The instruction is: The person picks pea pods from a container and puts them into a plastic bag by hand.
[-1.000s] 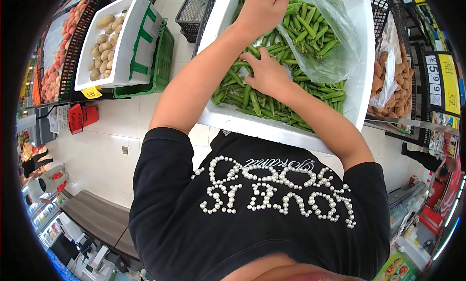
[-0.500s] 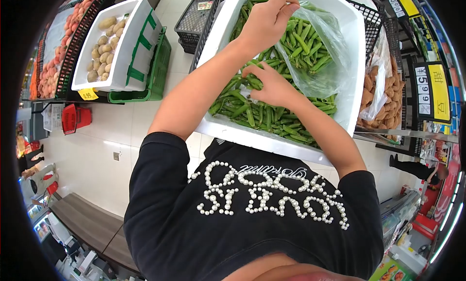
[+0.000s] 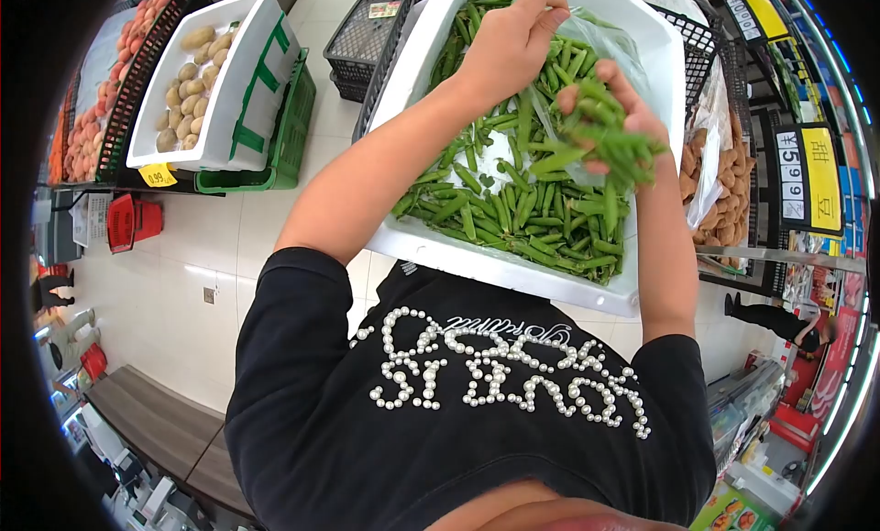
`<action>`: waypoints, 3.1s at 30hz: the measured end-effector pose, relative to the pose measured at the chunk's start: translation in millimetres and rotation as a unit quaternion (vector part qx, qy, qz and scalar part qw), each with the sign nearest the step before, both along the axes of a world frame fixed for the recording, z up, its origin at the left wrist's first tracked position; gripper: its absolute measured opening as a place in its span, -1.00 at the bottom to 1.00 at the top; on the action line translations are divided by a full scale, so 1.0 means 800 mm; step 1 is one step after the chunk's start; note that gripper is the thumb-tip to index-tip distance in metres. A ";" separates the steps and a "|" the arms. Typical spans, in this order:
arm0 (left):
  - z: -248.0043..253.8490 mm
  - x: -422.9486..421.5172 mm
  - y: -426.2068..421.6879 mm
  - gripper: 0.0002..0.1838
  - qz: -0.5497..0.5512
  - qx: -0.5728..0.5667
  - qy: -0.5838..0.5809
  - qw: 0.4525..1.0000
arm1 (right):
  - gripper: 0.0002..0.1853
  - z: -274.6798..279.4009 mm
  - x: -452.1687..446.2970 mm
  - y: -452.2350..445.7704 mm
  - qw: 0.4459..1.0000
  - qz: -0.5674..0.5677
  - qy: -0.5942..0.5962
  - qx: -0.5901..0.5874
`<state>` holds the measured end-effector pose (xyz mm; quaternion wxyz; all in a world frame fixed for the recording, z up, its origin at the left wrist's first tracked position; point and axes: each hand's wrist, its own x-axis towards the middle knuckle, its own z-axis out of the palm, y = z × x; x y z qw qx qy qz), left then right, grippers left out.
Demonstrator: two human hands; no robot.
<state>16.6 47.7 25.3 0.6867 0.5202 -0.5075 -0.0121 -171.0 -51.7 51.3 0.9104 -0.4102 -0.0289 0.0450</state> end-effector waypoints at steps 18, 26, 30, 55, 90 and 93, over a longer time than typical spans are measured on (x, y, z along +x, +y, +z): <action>0.015 0.008 0.007 -0.78 -0.051 0.140 -0.014 0.989 | -0.38 -0.005 0.005 -0.060 0.353 -0.289 0.174 -0.873; 0.039 0.007 0.021 -0.50 -0.074 0.310 -0.198 0.927 | -0.59 0.025 -0.114 0.016 0.372 -0.358 0.278 -0.810; 0.027 0.019 0.024 -0.60 -0.085 0.427 -0.192 0.880 | -0.33 -0.007 -0.116 -0.018 0.469 -0.319 0.363 -0.739; -0.042 -0.032 0.019 -0.47 -0.172 0.344 0.217 0.897 | -0.80 -0.073 -0.105 -0.073 0.819 -0.336 0.247 -0.394; 0.038 0.043 -0.056 -0.49 -0.363 0.071 0.533 0.761 | -0.80 0.101 -0.037 -0.098 0.898 -0.437 0.000 0.049; 0.023 0.024 -0.046 -0.48 -0.303 0.072 0.536 0.784 | -0.79 0.099 -0.042 -0.089 0.880 -0.471 -0.037 0.040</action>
